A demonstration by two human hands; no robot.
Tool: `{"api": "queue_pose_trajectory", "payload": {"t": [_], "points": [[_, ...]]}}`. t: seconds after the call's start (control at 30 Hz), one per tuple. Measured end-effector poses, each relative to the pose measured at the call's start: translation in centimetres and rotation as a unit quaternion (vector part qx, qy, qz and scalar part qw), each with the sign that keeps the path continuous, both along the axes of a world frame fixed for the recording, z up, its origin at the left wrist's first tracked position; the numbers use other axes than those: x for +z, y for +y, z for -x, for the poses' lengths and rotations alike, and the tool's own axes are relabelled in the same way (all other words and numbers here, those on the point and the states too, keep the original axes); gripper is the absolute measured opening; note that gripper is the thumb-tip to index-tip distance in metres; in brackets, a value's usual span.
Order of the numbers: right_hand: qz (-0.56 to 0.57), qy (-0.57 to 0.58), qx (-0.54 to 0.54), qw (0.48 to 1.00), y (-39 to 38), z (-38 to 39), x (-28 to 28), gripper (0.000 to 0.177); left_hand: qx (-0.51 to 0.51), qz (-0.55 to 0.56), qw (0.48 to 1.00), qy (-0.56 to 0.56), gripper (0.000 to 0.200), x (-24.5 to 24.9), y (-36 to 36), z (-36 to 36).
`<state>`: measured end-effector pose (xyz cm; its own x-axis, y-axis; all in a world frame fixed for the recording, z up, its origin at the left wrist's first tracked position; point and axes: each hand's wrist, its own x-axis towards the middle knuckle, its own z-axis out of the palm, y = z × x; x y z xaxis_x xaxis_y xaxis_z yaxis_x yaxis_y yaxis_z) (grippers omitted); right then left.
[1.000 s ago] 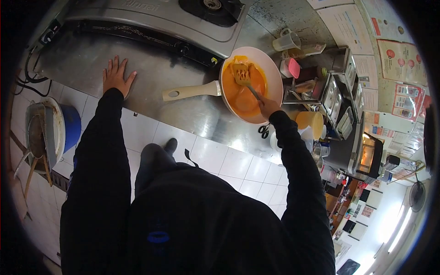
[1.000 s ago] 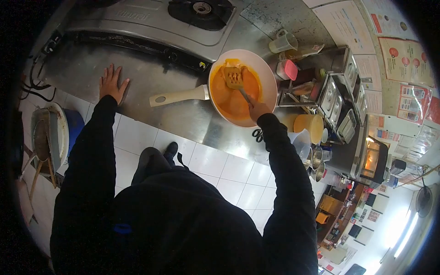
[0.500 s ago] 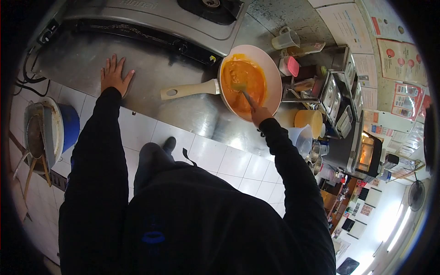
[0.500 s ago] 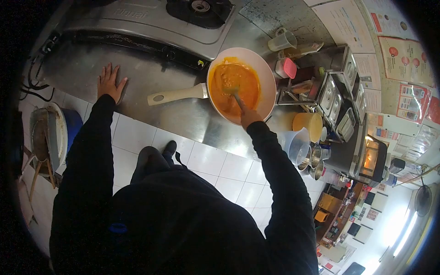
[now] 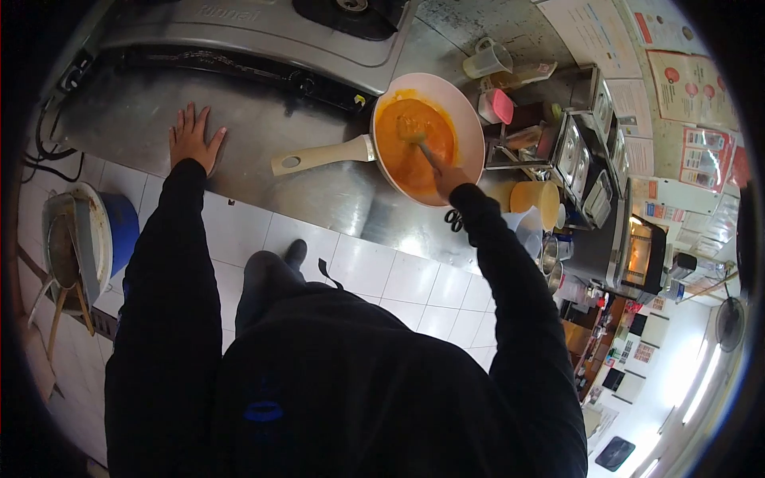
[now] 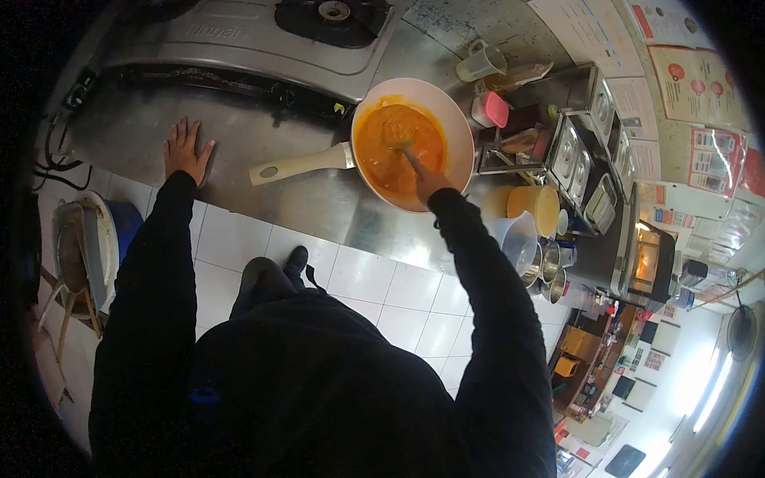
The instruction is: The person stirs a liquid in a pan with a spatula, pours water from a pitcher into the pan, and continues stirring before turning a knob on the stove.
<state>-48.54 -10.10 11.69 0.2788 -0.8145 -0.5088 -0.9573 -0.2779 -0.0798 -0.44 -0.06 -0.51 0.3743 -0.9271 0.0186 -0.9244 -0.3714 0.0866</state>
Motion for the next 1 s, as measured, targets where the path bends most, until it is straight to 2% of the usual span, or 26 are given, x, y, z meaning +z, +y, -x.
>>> {"api": "queue_pose_trajectory", "payload": {"t": [0.07, 0.13, 0.2, 0.23, 0.33, 0.43, 0.53, 0.67, 0.73, 0.83, 0.9, 1.0], "points": [[0.036, -0.062, 0.037, 0.997, 2.4, -0.1, -0.3, 0.048, 0.007, -0.011, 1.0, -0.001, 0.06, 0.2, 0.0, -0.1], [0.034, -0.059, 0.047, 0.997, 2.6, 0.5, -1.1, 0.049, 0.009, -0.004, 1.0, -0.004, 0.061, 0.4, -0.1, -0.1], [-0.005, 0.013, 0.012, 1.0, 2.7, 2.7, -1.4, 0.049, 0.006, -0.003, 1.0, -0.003, 0.062, 0.3, 0.4, -0.1], [0.015, 0.019, 0.023, 0.999, 2.0, 3.0, -1.8, 0.05, 0.007, 0.002, 1.0, -0.002, 0.062, 0.3, 0.3, -0.1], [-0.012, 0.058, -0.061, 0.996, 0.0, 1.0, -2.3, 0.05, 0.003, 0.007, 1.0, 0.0, 0.061, 0.2, 0.3, 0.0], [0.029, -0.024, 0.0, 0.999, 2.6, 0.6, -3.0, 0.05, 0.006, -0.004, 1.0, 0.001, 0.061, 0.5, 0.2, -0.1], [-0.012, 0.021, 0.002, 1.0, 2.8, 2.9, -2.4, 0.049, 0.005, -0.002, 1.0, 0.005, 0.06, 0.4, 0.3, -0.2], [0.03, 0.03, -0.006, 0.999, -0.4, 4.2, -3.2, 0.047, 0.002, -0.005, 1.0, 0.002, 0.061, 0.5, 0.2, -0.1], [0.022, 0.035, 0.004, 0.999, -0.5, 2.4, -1.7, 0.047, 0.009, -0.011, 1.0, 0.01, 0.062, 1.0, 0.2, -0.1], [-0.011, 0.057, 0.094, 0.994, -2.6, 3.7, 3.4, 0.044, 0.008, -0.005, 1.0, 0.017, 0.062, 1.1, 0.2, 0.2], [-0.004, 0.103, 0.173, 0.98, -5.0, 4.6, 7.8, 0.042, 0.008, -0.007, 1.0, 0.017, 0.062, 1.0, 0.2, 0.2], [0.058, 0.259, 0.262, 0.928, -7.6, 2.9, 13.3, 0.035, 0.01, -0.02, 1.0, 0.016, 0.061, 1.2, 0.1, 0.2]]}}
